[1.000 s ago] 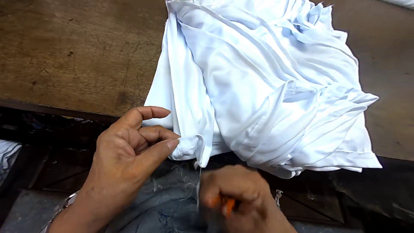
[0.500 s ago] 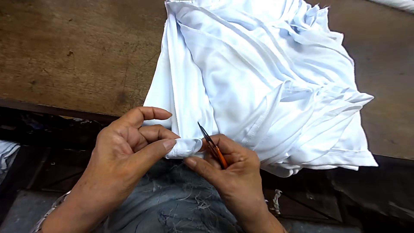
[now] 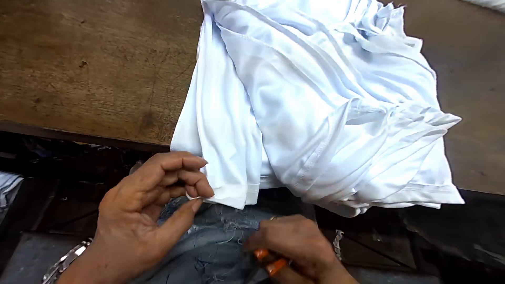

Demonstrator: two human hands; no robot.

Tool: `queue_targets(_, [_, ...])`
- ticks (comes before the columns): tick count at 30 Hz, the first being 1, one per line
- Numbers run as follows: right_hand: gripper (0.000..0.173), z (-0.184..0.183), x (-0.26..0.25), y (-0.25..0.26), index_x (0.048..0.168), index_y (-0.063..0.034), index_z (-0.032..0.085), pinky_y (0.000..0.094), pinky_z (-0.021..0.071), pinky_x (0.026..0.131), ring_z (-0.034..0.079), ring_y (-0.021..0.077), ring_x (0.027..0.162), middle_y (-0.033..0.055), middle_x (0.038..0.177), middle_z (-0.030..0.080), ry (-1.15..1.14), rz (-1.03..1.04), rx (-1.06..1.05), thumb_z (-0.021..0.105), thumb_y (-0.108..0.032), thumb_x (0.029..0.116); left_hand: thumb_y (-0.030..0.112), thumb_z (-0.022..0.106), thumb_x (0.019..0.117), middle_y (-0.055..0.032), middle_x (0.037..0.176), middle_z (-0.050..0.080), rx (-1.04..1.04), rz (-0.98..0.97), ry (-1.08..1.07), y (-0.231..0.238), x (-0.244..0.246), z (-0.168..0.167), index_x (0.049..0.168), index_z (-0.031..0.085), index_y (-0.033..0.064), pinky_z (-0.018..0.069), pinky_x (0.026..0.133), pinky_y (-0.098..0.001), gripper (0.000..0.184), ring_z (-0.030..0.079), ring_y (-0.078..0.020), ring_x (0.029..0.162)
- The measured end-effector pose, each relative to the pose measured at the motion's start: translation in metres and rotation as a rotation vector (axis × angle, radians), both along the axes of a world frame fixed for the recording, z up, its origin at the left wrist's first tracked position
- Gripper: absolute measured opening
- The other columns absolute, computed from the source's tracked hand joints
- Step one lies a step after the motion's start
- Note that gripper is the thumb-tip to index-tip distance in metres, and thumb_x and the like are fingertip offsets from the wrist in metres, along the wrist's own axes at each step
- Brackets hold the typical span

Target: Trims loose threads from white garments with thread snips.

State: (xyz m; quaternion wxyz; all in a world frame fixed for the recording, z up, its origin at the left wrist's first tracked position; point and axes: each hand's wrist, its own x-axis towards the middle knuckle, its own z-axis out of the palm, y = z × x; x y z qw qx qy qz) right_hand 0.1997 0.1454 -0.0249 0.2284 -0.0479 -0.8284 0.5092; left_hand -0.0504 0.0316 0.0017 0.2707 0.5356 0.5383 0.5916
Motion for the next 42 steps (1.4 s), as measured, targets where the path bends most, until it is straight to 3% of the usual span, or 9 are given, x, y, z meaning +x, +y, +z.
queue_targets(5, [0.018,-0.001,0.001,-0.014,0.092,-0.0026,0.069,0.0347,0.0499,0.062,0.064,0.0185,0.072,0.0098,0.078,0.066,-0.12,0.179,-0.045,0.056,-0.013,0.0966,0.019,0.08,0.083,-0.0014,0.102,0.07,0.002,0.003,-0.13,-0.008,0.0,-0.008,0.137,0.054,0.0086,0.0617,0.08,-0.0255,0.061,0.07,-0.0153,0.088])
queue_targets(11, [0.008,0.009,-0.021,-0.011,0.099,-0.0052,0.071,0.0147,0.0504,0.056,0.059,0.0005,0.065,-0.0003,0.08,0.069,0.051,-0.386,-0.18,0.07,-0.01,0.0932,0.003,0.084,0.0726,-0.0017,0.092,0.069,-0.048,0.154,-0.235,-0.004,0.011,-0.012,0.132,0.057,0.0083,0.06,0.064,-0.0198,0.066,0.068,-0.0116,0.074])
queue_targets(14, [0.011,0.012,-0.033,-0.007,0.098,-0.0085,0.071,0.0124,0.0362,0.045,0.044,-0.0028,0.052,-0.0063,0.068,0.058,-0.014,-0.442,-0.216,0.076,-0.015,0.0899,0.002,0.084,0.0701,-0.0038,0.094,0.068,-0.077,0.143,-0.322,-0.005,0.01,-0.012,0.132,0.057,0.0083,0.0605,0.066,-0.0206,0.067,0.068,-0.0121,0.076])
queue_targets(17, [0.015,0.008,-0.045,-0.009,0.098,-0.0102,0.071,0.0125,0.0331,0.044,0.041,-0.0031,0.05,-0.008,0.064,0.054,-0.061,-0.429,-0.215,0.078,-0.015,0.0866,0.002,0.083,0.0691,-0.0053,0.095,0.067,-0.103,0.14,-0.398,-0.008,0.01,-0.01,0.132,0.057,0.0079,0.0611,0.067,-0.0218,0.068,0.068,-0.0126,0.078])
queue_targets(23, [0.006,0.004,-0.067,-0.013,0.09,-0.0078,0.071,0.0153,0.044,0.046,0.052,-0.001,0.055,-0.0061,0.068,0.061,-0.017,-0.445,-0.061,0.071,-0.006,0.084,0.005,0.083,0.0724,-0.0076,0.097,0.068,-0.152,0.119,-0.605,-0.011,0.01,-0.01,0.132,0.058,0.0075,0.0596,0.068,-0.0221,0.064,0.067,-0.0111,0.08])
queue_targets(28, [0.007,0.006,-0.069,-0.014,0.094,-0.0054,0.07,0.0148,0.041,0.044,0.049,0.0013,0.051,-0.0028,0.068,0.059,0.016,-0.413,-0.295,0.069,-0.003,0.0882,0.008,0.077,0.0799,-0.0038,0.09,0.064,-0.117,0.171,-0.674,-0.013,0.005,-0.013,0.134,0.058,0.0077,0.0587,0.068,-0.0239,0.058,0.063,-0.0094,0.072])
queue_targets(34, [0.014,0.004,-0.062,-0.014,0.1,-0.0091,0.069,0.0159,0.0348,0.042,0.044,0.003,0.048,-0.0028,0.066,0.054,-0.09,-0.451,-0.391,0.061,-0.004,0.0909,0.007,0.089,0.0655,-0.0062,0.127,0.064,-0.206,0.33,-0.654,-0.011,0.014,-0.028,0.139,0.053,0.0137,0.0619,0.081,-0.0297,0.083,0.068,-0.0162,0.106])
queue_targets(38, [0.014,0.002,-0.06,-0.015,0.102,-0.0097,0.069,0.0161,0.0364,0.042,0.045,0.0032,0.049,-0.0026,0.068,0.056,-0.107,-0.435,-0.404,0.062,-0.006,0.0909,-0.006,0.074,0.0799,-0.0152,0.111,0.071,-0.353,0.368,-0.917,-0.014,0.023,-0.039,0.124,0.065,0.002,0.0618,0.081,-0.0318,0.045,0.071,-0.0181,0.096])
queue_targets(42, [0.008,-0.006,-0.056,-0.017,0.097,-0.0106,0.068,0.0149,0.0342,0.043,0.043,0.0004,0.049,-0.0055,0.064,0.052,-0.1,-0.402,-0.33,0.063,-0.009,0.0912,0.0,0.07,0.089,-0.017,0.094,0.072,-0.405,0.238,-0.959,-0.016,0.021,-0.036,0.107,0.072,0.0004,0.0611,0.074,-0.0277,0.018,0.071,-0.0159,0.079])
